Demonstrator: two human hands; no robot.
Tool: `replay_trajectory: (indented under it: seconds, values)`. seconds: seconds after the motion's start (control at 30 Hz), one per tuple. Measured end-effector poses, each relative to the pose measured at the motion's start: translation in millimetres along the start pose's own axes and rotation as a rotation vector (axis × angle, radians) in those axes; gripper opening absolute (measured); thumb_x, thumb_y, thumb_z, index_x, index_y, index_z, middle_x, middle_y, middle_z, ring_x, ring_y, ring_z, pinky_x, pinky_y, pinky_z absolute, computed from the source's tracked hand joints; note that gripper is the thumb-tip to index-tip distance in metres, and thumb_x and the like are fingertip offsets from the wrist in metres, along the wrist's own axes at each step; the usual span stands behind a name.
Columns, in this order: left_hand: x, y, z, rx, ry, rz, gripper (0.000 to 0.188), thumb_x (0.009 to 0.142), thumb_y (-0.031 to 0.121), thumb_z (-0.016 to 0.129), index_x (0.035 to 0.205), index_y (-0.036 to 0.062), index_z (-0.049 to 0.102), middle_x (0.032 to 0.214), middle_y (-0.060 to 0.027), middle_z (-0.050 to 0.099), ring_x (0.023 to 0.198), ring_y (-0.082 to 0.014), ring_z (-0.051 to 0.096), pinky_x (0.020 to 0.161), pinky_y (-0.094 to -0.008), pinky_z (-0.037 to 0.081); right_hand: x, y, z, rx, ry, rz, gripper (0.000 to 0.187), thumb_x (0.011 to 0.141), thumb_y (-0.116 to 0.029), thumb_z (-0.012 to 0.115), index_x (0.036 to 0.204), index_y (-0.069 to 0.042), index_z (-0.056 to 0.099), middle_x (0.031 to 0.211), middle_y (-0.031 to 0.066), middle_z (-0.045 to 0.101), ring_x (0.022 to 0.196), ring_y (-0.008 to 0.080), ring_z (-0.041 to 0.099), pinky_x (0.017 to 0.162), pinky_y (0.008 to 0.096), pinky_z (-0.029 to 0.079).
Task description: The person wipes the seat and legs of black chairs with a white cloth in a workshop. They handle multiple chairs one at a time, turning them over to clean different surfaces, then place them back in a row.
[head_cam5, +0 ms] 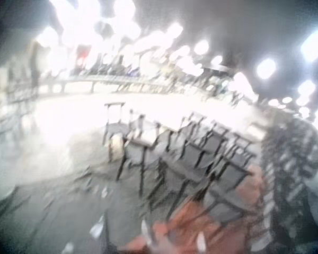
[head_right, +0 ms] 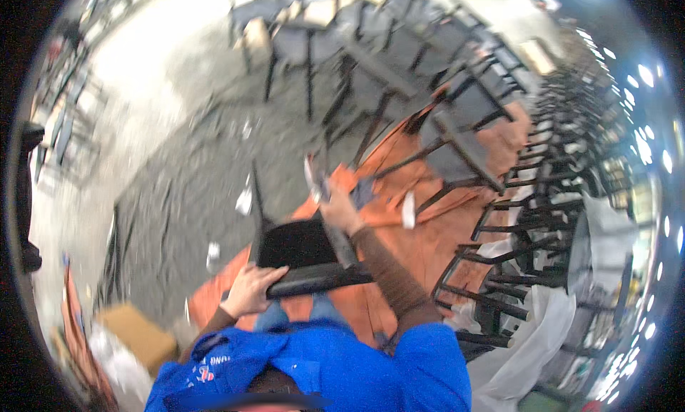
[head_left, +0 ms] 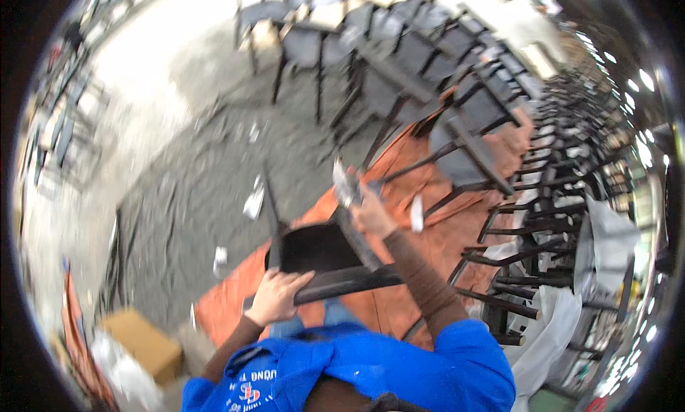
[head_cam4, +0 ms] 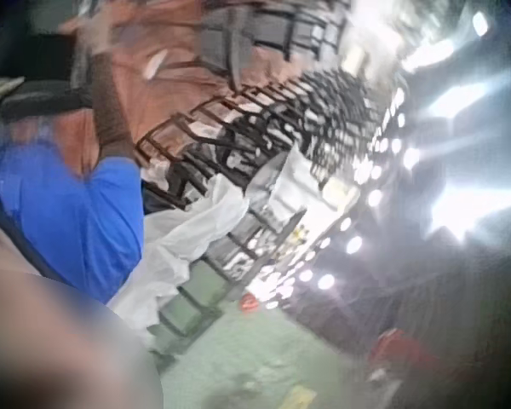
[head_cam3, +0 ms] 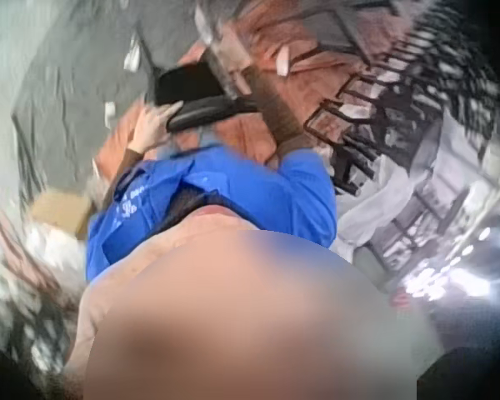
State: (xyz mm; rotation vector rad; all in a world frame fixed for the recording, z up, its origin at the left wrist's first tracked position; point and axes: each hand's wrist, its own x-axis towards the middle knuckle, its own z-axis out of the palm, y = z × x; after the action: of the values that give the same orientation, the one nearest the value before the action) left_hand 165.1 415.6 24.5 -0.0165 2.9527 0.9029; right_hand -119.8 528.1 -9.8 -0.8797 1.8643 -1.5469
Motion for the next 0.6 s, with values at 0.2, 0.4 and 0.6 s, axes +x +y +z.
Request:
replay_trajectory:
  seconds: [0.2, 0.4, 0.6]
  values:
    - [-60.4, 21.3, 31.1, -0.123, -0.077, -0.244, 0.073, 0.063, 0.011, 0.071, 0.133, 0.0181, 0.051, 0.138, -0.0095, 0.046, 0.130, -0.0294, 0.042, 0.102, -0.0559, 0.034, 29.0, 134.1, 42.3, -0.556, -0.255, -0.007, 0.060, 0.078, 0.001, 0.051, 0.137, -0.012, 0.046, 0.131, 0.0201, 0.053, 0.124, 0.0358, 0.048, 0.102, 0.0411, 0.041]
    - [-95.7, 22.0, 33.3, -0.266, -0.044, -0.500, 0.079, 0.063, 0.008, 0.071, 0.137, 0.0189, 0.047, 0.143, -0.0138, 0.039, 0.131, -0.0302, 0.042, 0.100, -0.0496, 0.039, -4.4, 201.7, 94.4, -0.930, -0.555, 0.279, 0.058, 0.076, 0.000, 0.052, 0.131, -0.018, 0.051, 0.130, 0.0196, 0.053, 0.117, 0.0363, 0.053, 0.097, 0.0486, 0.041]
    - [-104.9, 8.6, 31.6, -0.251, 0.005, -0.509, 0.085, 0.059, 0.015, 0.073, 0.139, 0.0125, 0.045, 0.116, -0.0084, 0.061, 0.097, -0.0241, 0.062, 0.081, -0.0384, 0.043, -37.7, 193.6, 145.9, -1.112, -0.689, -0.009, 0.071, 0.068, 0.003, 0.058, 0.134, -0.024, 0.051, 0.142, 0.0083, 0.044, 0.132, 0.0286, 0.041, 0.100, 0.0550, 0.033]
